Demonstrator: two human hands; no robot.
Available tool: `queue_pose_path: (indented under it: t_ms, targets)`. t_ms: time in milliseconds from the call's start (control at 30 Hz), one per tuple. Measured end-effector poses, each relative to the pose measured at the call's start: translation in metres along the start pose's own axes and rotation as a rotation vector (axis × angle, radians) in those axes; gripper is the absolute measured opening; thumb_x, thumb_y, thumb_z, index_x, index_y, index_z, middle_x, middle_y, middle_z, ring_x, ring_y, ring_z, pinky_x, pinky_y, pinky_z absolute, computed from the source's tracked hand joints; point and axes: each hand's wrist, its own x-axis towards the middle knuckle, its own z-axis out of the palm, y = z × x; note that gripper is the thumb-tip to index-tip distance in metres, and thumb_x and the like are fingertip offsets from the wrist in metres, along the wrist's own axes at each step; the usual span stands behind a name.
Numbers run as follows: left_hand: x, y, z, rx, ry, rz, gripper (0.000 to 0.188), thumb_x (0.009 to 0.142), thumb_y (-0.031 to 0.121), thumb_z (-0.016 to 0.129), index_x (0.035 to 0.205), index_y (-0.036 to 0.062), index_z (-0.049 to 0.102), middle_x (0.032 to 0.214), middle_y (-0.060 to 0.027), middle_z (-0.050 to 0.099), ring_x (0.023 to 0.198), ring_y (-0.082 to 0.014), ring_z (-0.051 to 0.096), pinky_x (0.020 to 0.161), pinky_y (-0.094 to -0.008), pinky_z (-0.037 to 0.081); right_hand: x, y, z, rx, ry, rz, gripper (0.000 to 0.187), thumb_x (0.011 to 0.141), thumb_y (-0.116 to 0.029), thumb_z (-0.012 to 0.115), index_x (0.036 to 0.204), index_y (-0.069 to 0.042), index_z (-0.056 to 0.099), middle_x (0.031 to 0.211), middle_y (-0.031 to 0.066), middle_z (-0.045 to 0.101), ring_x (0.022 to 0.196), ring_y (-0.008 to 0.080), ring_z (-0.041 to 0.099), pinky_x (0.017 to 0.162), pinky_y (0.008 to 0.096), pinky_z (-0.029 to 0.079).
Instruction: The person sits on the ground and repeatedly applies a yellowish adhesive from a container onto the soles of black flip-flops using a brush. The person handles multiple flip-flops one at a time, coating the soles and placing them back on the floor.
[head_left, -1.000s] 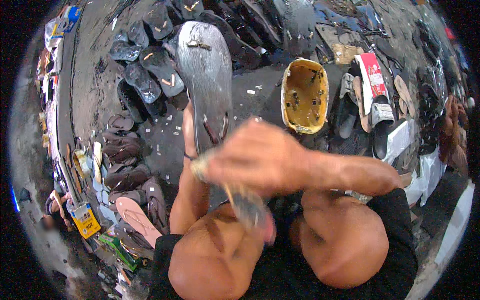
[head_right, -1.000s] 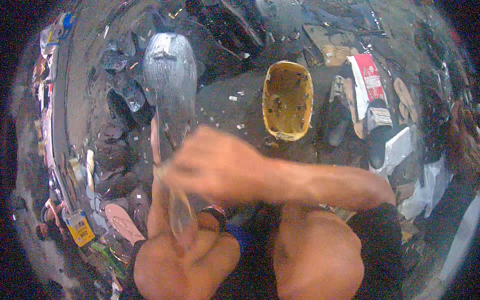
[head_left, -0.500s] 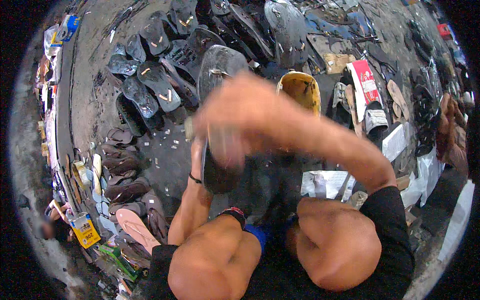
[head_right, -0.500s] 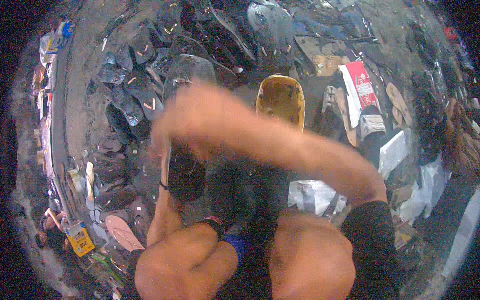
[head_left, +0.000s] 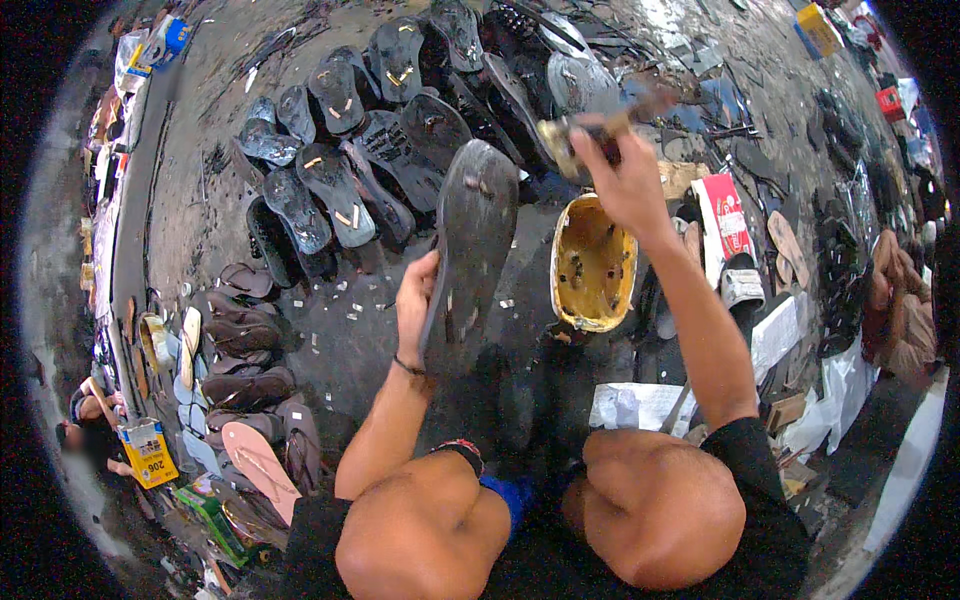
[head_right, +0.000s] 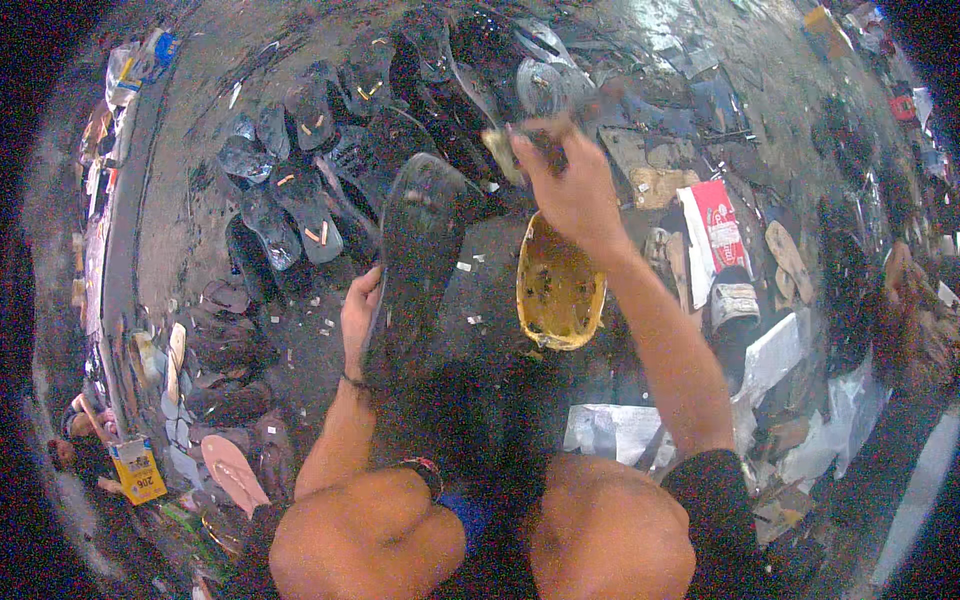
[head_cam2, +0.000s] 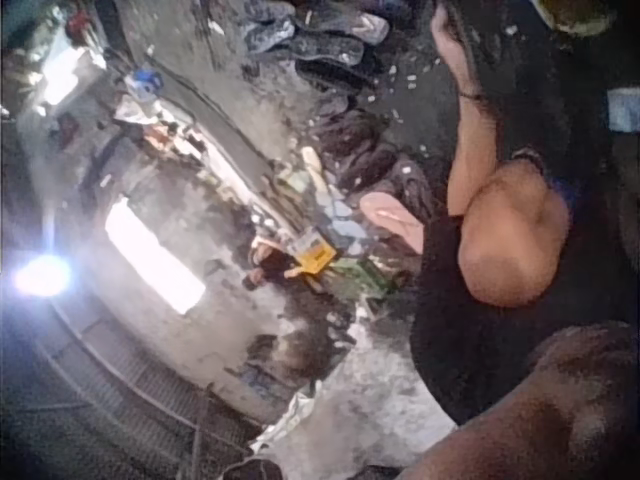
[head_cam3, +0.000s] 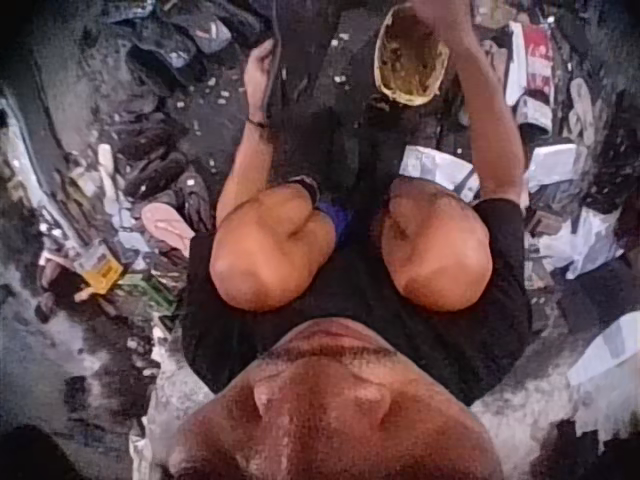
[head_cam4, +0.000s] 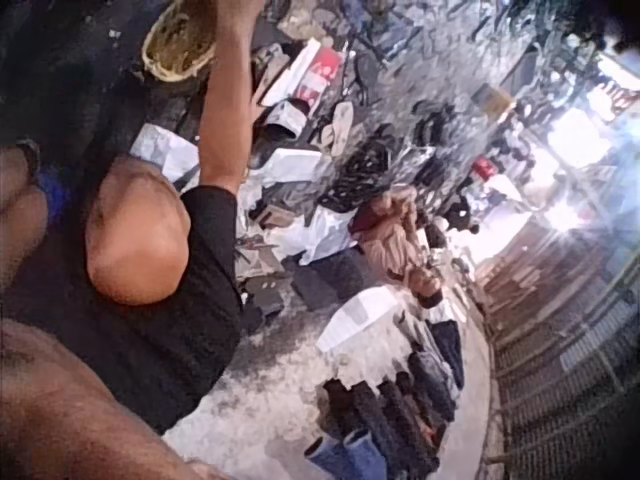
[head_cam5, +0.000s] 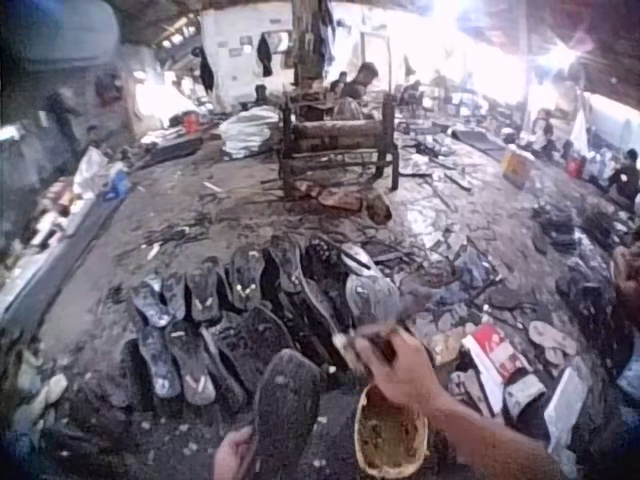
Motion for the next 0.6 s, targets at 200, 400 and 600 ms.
queue_pose_path:
  t_ms: [200,400,600]
  targets:
    - [0.131,0.008,0.027,-0.033,-0.249,0.146,0.036,0.108,0.026,0.040,0.133,0.0067,0.057,0.128,-0.0064,0.065,0.116,-0.0208,0.060,0.105,-0.0383,0.045,-0.127,0.017,-0.027,0.137,-0.123,0.354,0.026,0.095,-0.021,0.067,0.112,-0.002,0.067,0.096,0.0108,0.073,0.087,0.0192,0.069,0.080,0.0350,0.053]
    - [0.181,-0.005,-0.027,-0.017,-0.067,0.485,0.023,0.101,0.027,0.059,0.114,0.0078,0.063,0.103,-0.0027,0.068,0.096,-0.0168,0.062,0.087,-0.0344,0.050,-0.156,0.006,-0.027,0.062,-0.097,0.506,0.028,0.098,-0.023,0.066,0.115,-0.002,0.067,0.101,0.0127,0.072,0.092,0.0180,0.067,0.082,0.0341,0.052]
    - [-0.054,-0.106,-0.119,0.665,0.331,0.511,0.030,0.101,0.023,0.062,0.122,0.0013,0.063,0.114,-0.0066,0.069,0.108,-0.0149,0.063,0.092,-0.0292,0.051,-0.146,0.026,-0.012,-0.422,-0.028,0.149,0.030,0.091,-0.027,0.072,0.108,-0.002,0.071,0.100,0.0163,0.071,0.094,0.0327,0.065,0.085,0.0430,0.049]
